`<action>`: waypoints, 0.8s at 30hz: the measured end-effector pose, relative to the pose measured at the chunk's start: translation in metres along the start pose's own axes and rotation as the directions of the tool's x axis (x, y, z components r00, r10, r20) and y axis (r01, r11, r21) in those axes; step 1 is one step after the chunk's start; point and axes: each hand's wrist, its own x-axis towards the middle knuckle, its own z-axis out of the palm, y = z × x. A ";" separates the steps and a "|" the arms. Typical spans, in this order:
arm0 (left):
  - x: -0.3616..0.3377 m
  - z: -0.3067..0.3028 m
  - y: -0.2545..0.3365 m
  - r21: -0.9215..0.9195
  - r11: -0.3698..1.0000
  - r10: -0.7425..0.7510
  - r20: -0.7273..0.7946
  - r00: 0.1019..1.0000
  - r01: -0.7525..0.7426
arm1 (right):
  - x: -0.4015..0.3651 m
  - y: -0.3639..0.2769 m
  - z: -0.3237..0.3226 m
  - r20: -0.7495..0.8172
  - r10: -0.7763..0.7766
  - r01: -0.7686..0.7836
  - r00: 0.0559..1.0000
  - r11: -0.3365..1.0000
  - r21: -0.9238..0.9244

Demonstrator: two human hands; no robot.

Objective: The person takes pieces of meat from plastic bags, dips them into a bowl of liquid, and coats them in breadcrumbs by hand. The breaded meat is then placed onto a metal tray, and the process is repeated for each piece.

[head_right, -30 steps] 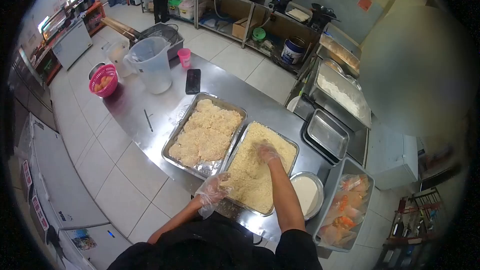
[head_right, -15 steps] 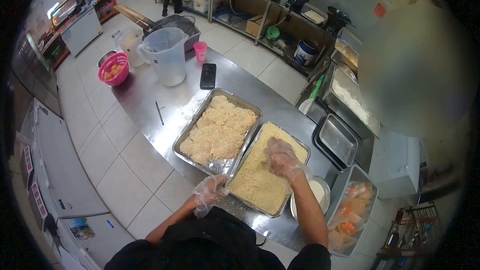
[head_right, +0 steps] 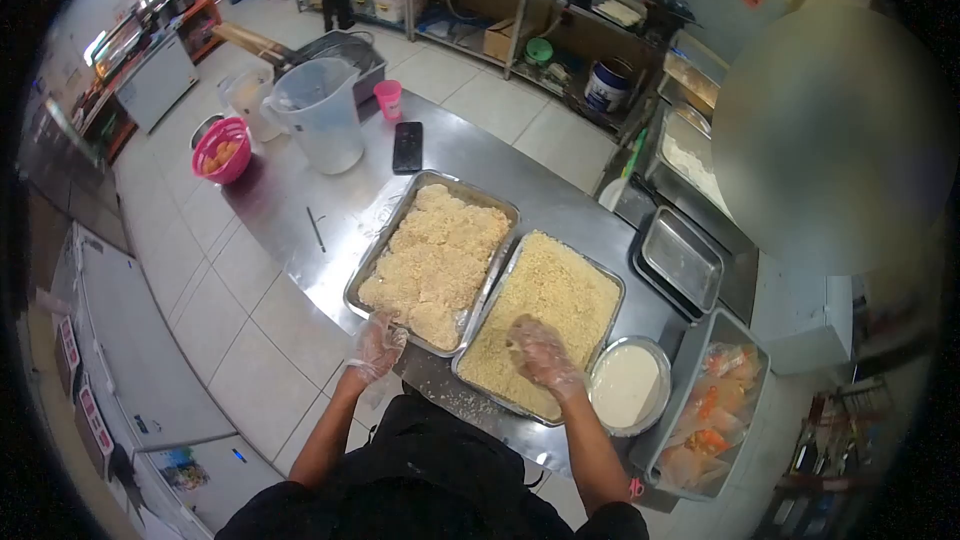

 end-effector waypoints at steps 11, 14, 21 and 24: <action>0.082 0.099 0.027 0.557 0.770 -0.034 0.520 0.853 -0.309 | -0.225 0.056 -0.067 -0.205 0.577 -0.557 0.791 0.817 0.148; 0.097 0.131 -0.083 0.651 0.340 0.566 0.434 0.701 -0.678 | -0.315 0.053 -0.107 -0.426 0.676 -0.716 0.601 0.692 0.088; 0.070 0.083 0.083 0.723 0.635 -0.289 0.550 0.783 -0.273 | -0.399 0.051 -0.163 -0.560 0.780 -0.722 0.278 0.554 0.414; 0.079 0.092 0.011 0.665 0.575 -0.053 0.612 0.789 -0.477 | -0.408 0.064 -0.170 -0.540 0.785 -0.792 0.304 0.523 0.315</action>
